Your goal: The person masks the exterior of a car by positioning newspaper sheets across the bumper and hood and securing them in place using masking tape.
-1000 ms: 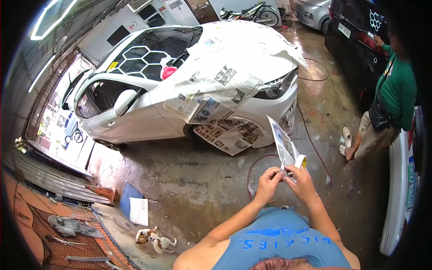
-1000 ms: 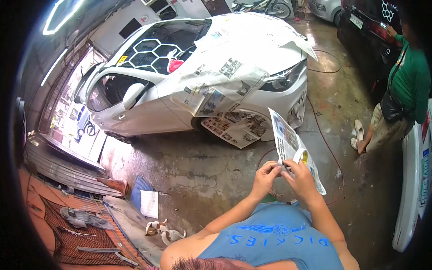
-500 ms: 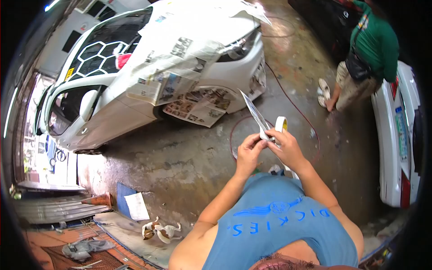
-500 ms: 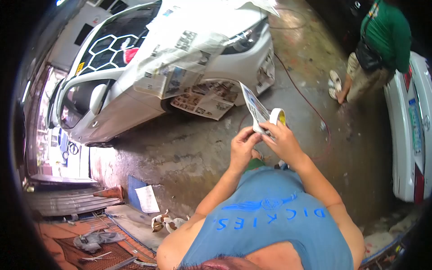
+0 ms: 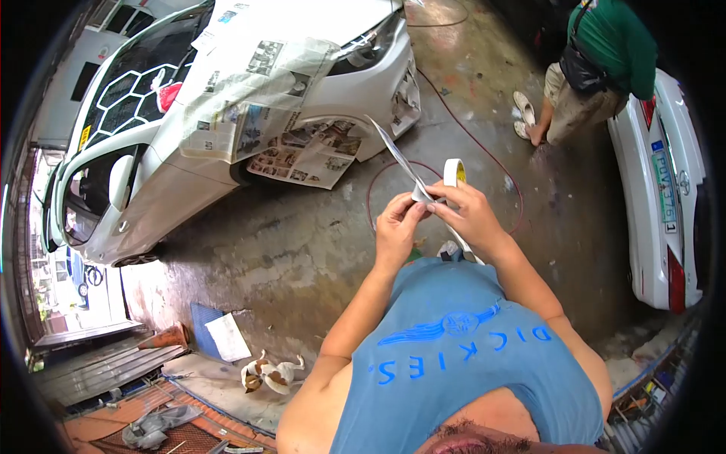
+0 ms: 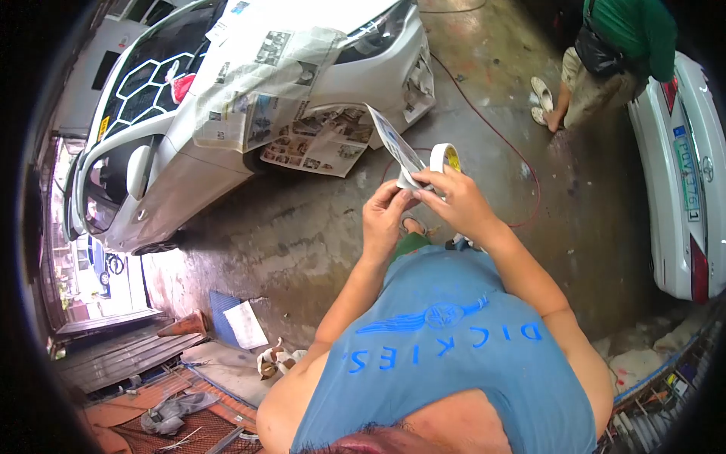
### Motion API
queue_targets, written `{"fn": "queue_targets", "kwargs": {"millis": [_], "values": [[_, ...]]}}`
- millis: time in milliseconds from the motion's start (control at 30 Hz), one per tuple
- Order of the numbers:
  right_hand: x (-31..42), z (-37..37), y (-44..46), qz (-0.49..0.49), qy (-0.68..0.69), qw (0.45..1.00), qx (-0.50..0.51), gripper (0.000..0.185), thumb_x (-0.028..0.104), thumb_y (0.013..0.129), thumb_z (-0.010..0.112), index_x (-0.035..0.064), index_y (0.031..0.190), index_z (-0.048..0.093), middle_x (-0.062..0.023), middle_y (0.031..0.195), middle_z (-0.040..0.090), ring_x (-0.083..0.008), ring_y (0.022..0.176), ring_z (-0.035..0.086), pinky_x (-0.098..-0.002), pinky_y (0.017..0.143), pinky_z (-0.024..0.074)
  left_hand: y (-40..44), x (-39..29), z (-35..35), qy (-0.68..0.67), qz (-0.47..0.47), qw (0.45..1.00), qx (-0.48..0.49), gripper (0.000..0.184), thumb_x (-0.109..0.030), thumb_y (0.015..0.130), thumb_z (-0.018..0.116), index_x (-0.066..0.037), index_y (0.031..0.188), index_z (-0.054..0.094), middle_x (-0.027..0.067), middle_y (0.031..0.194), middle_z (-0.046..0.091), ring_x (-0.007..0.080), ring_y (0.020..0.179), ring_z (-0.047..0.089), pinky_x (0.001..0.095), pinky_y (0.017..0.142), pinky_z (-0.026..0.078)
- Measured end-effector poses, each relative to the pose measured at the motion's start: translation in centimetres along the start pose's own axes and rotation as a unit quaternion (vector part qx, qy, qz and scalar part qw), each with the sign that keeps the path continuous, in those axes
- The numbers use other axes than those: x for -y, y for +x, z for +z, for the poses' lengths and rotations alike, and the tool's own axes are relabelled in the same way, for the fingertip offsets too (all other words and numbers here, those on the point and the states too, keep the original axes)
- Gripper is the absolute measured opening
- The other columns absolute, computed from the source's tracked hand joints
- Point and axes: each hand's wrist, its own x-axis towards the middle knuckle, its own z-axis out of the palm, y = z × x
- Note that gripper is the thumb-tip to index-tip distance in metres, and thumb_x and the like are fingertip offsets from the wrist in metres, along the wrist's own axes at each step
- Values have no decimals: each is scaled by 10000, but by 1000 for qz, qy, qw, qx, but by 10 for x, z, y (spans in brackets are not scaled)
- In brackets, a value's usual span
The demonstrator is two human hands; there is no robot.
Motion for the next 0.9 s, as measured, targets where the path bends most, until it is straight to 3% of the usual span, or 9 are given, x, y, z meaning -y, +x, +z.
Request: {"fn": "queue_targets", "kwargs": {"millis": [267,367,567,667,767,900], "values": [[-3,-5,2,-5,30,1000,-4,262,127,940,704,31,1183,727,-165,1070,720,-277,939,695,-377,806,546,0,-3,5,5,9,1000,-7,238,-52,1021,588,74,1206,669,100,1217,636,175,1032,681,331,928,603],[-11,-4,2,42,66,997,-18,219,117,938,698,23,1133,733,-161,1019,716,-276,893,689,-371,780,537,1,-1,6,-3,-19,1000,-14,224,-51,1023,585,59,1201,667,85,1164,657,165,1022,682,330,921,603],[-14,2,-2,21,32,998,-47,172,126,935,698,-25,1015,689,-155,906,682,-261,792,651,-352,736,514,2,10,19,21,0,1000,-21,148,-106,1039,583,11,1117,626,67,1058,684,132,950,673,303,857,586],[-11,-5,2,79,15,993,-84,176,138,960,682,-28,1016,665,-105,898,685,-190,808,641,-329,742,505,6,9,16,-10,4,999,-52,90,-119,1040,589,-34,1064,607,40,1002,670,101,872,641,281,788,555],[-43,-24,7,153,188,957,-161,193,170,994,659,-20,1031,655,-50,920,689,-113,828,608,-300,744,493,14,2,-8,-84,26,986,-143,87,-129,1048,560,-62,1102,545,43,1027,654,116,876,633,294,798,543],[-47,-63,10,116,161,949,-247,226,213,1034,623,-12,1039,640,-17,938,679,-67,840,567,-265,750,475,16,-13,-36,-101,33,966,-237,103,-140,1063,503,-77,1141,479,78,1095,636,158,955,646,341,834,550]]}}
